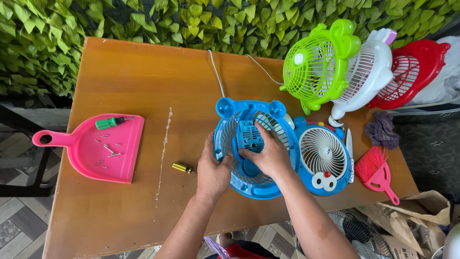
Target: The person assembles a small blue portable fan on a wooden table. They use a screwdriver to tighten screws into the fan's cage, attach the fan blade to the motor, and then secure the front cover to complete the assembly.
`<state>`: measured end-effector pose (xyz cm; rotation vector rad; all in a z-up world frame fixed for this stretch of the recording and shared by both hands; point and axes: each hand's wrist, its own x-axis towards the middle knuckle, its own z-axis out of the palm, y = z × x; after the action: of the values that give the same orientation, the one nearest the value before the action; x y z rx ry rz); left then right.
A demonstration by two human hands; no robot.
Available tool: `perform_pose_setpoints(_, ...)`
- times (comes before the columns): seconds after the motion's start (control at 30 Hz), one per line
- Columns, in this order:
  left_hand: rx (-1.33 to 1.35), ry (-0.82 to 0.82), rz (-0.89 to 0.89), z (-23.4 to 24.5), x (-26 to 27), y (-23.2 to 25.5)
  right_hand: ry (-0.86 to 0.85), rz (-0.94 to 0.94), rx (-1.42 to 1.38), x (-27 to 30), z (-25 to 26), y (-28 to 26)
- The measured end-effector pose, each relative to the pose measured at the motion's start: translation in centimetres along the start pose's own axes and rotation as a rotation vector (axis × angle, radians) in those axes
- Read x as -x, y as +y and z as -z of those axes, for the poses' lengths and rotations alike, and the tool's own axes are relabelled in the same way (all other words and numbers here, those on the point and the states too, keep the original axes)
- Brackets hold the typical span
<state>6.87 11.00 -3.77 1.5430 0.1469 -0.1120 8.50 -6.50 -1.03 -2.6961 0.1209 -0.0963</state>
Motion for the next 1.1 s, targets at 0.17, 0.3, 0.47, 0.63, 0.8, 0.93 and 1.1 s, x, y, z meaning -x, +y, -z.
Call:
perform_pose_setpoints(0.17,-0.004,0.000,-0.007,-0.1,-0.1,0.1,-0.035,-0.026,-0.011,-0.2,0.2,-0.3)
perform_pose_setpoints(0.3,0.005,-0.001,-0.009,-0.2,-0.2,0.1,-0.010,-0.031,-0.011,-0.3,0.4,-0.5)
perform_pose_setpoints(0.47,-0.004,0.000,0.008,-0.1,-0.2,-0.2,-0.072,-0.089,0.019,-0.1,0.4,-0.8)
perform_pose_setpoints(0.63,-0.004,-0.009,0.014,0.2,-0.1,-0.3,-0.105,-0.045,0.104,-0.5,-0.2,-0.2)
perform_pose_setpoints(0.8,0.016,-0.010,0.002,0.3,-0.1,-0.4,-0.190,-0.034,0.286,-0.7,0.1,-0.4)
perform_pose_setpoints(0.93,-0.033,-0.002,-0.015,0.3,-0.1,-0.5,-0.219,-0.040,0.366,-1.0,0.5,-1.4)
perform_pose_setpoints(1.1,-0.059,-0.005,0.012,0.2,0.0,-0.4,-0.224,-0.081,0.375,-1.1,0.5,-2.2)
